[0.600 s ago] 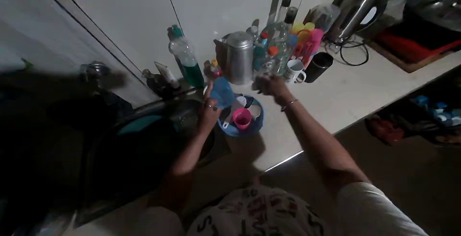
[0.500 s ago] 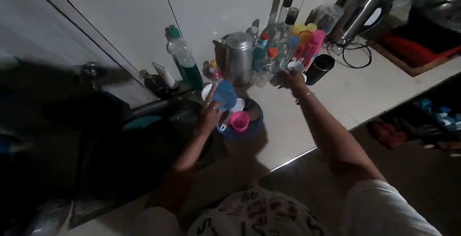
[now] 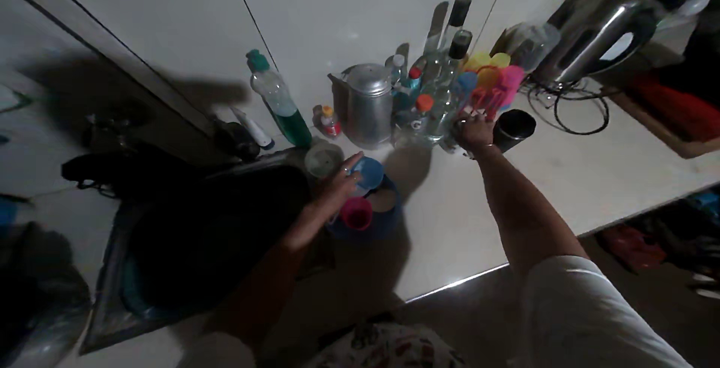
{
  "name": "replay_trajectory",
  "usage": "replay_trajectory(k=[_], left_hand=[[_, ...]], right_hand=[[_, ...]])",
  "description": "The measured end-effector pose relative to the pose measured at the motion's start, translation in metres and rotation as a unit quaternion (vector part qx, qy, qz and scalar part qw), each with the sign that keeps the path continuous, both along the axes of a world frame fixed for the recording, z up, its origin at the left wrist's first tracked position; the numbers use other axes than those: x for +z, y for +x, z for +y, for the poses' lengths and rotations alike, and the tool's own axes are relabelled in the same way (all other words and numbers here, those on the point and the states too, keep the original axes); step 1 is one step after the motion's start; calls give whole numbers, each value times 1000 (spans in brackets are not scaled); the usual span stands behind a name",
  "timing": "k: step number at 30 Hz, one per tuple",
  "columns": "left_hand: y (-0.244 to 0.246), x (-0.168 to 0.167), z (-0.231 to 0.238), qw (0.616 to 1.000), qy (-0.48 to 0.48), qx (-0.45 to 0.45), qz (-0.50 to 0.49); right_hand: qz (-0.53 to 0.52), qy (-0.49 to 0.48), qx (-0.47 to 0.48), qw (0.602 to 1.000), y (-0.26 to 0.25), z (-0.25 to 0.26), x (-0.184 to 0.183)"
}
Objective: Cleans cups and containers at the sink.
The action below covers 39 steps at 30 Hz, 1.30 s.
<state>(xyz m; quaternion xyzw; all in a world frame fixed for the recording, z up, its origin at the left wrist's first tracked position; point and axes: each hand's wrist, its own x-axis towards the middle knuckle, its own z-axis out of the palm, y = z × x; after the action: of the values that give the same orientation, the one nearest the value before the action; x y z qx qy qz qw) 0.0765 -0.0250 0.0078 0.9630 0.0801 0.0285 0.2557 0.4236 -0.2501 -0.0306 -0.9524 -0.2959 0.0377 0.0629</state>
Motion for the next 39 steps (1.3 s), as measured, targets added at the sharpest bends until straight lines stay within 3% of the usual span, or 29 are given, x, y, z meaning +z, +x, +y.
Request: replay_trajectory(k=[4,9,18,26,32,36,39], left_hand=[[-3,-1,4,996,-30,53,-68],[-7,0,3,984,-21,42,-171],[-15,14,4,990,-14,25,-140],[-11,8,10,987,-47,33,-151],[8,13,1,995,90,-33,22],[17,-1,-2,979,173,-88,59],[19,-9,-4,974,183,-108,75]], right_hand=[[2,-48,54,997,-3,6,4],[101,-70,18,992,-8,-6,6],[117,-64,-39,990,1,7,-7],[138,-87,37,986,-25,-5,6],[124,-89,126,980,-62,-29,11],[110,-89,123,982,-93,-47,-6],[66,-49,114,990,-129,-63,-17]])
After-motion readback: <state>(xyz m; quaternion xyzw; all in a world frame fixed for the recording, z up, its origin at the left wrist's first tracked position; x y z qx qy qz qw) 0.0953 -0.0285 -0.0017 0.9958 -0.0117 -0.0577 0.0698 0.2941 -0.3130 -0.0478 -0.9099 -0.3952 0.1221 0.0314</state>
